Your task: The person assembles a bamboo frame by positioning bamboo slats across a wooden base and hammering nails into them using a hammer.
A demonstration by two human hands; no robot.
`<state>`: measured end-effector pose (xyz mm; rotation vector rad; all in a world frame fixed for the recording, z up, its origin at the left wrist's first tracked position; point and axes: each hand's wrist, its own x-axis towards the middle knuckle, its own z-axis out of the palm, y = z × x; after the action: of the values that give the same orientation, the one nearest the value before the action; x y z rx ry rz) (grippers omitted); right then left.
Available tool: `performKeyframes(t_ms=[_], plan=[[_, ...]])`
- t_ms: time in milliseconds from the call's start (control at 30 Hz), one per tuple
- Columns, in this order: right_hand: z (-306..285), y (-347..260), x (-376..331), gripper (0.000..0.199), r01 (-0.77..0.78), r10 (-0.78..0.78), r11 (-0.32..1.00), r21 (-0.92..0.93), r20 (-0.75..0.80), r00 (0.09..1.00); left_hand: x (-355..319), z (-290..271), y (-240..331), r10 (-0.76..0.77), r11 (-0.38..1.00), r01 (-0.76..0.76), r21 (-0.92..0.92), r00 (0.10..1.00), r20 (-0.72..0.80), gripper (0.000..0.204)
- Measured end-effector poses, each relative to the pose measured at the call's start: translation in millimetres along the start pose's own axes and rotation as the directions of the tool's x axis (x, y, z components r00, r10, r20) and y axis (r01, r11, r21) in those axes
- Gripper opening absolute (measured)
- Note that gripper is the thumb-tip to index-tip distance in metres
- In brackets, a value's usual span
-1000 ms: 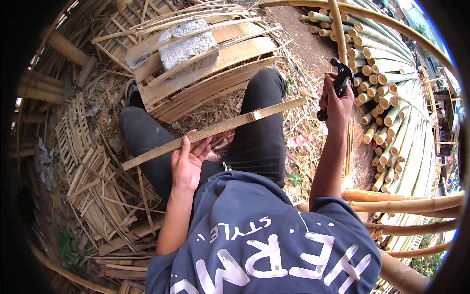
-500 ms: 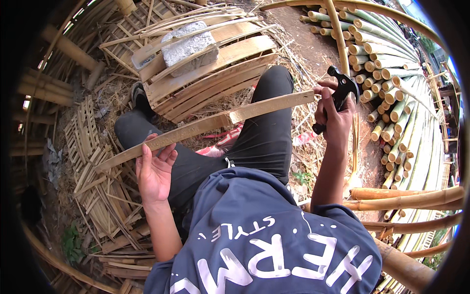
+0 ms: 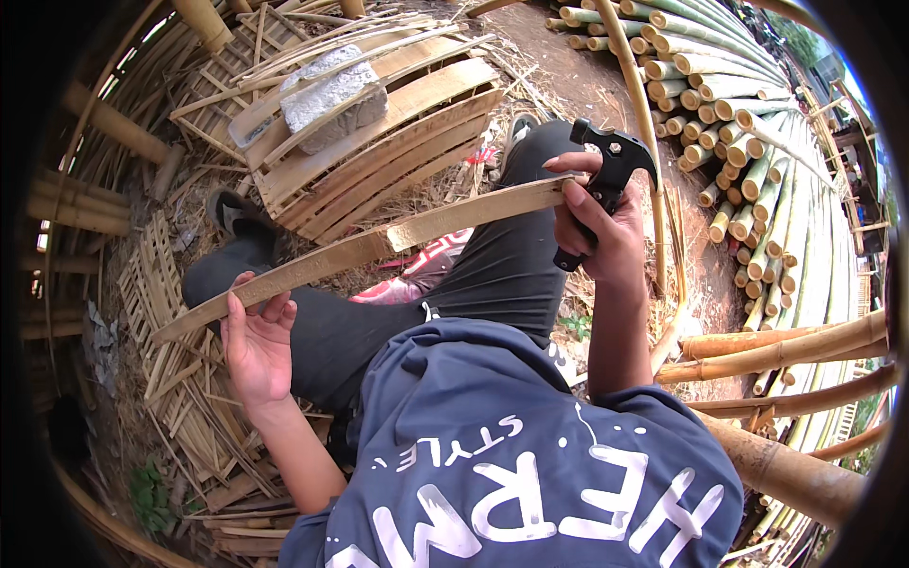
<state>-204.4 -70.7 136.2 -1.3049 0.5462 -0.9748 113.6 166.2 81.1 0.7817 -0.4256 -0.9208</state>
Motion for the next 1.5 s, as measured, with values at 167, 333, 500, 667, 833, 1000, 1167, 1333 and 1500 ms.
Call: performKeyframes(t_ms=[167,333,500,667,833,1000,1167,1333,1500], plan=[[1.5,2.6,-7.5,0.032,0.015,-0.018,0.998,0.068,0.053,0.998,-4.5,-3.5,5.2,0.027,0.999,-0.027,0.016,1.0,-0.001,0.038],[4.0,4.5,-18.0,0.027,-0.016,0.016,1.0,0.008,0.031,0.999,-9.4,-10.8,5.3,0.021,1.0,-0.02,-0.017,1.0,0.019,0.039],[11.9,13.2,-8.2,0.026,-0.03,0.031,0.999,-0.018,0.063,0.998,-15.9,-11.8,8.7,0.051,0.999,-0.051,-0.004,0.997,-0.056,0.038],[25.9,28.3,16.6,0.023,-0.086,0.077,0.993,0.085,0.102,0.992,-10.6,-16.2,7.0,0.1,0.991,-0.105,-0.087,0.993,-0.063,0.039],[40.6,66.3,48.9,0.022,-0.222,0.216,0.956,0.192,0.051,0.975,8.2,-11.5,-3.4,0.173,0.979,-0.183,-0.091,0.979,-0.104,0.048],[55.6,104.7,74.0,0.023,-0.405,0.408,0.835,0.373,0.075,0.91,46.6,10.3,-9.7,0.217,0.96,-0.244,-0.14,0.958,-0.186,0.05],[92.7,124.2,93.9,0.022,-0.542,0.542,0.769,0.339,0.103,0.834,111.7,22.2,-9.2,0.259,0.965,-0.236,0.117,0.934,-0.246,0.056],[119.2,134.1,135.3,0.022,-0.569,0.55,0.791,0.224,0.145,0.822,189.4,11.1,6.9,0.281,0.958,-0.241,0.157,0.901,-0.33,0.047],[132.3,125.9,191.5,0.032,-0.458,0.465,0.885,-0.083,0.144,0.873,250.0,-21.6,54.4,0.262,0.951,-0.186,0.246,0.907,-0.329,0.036]])
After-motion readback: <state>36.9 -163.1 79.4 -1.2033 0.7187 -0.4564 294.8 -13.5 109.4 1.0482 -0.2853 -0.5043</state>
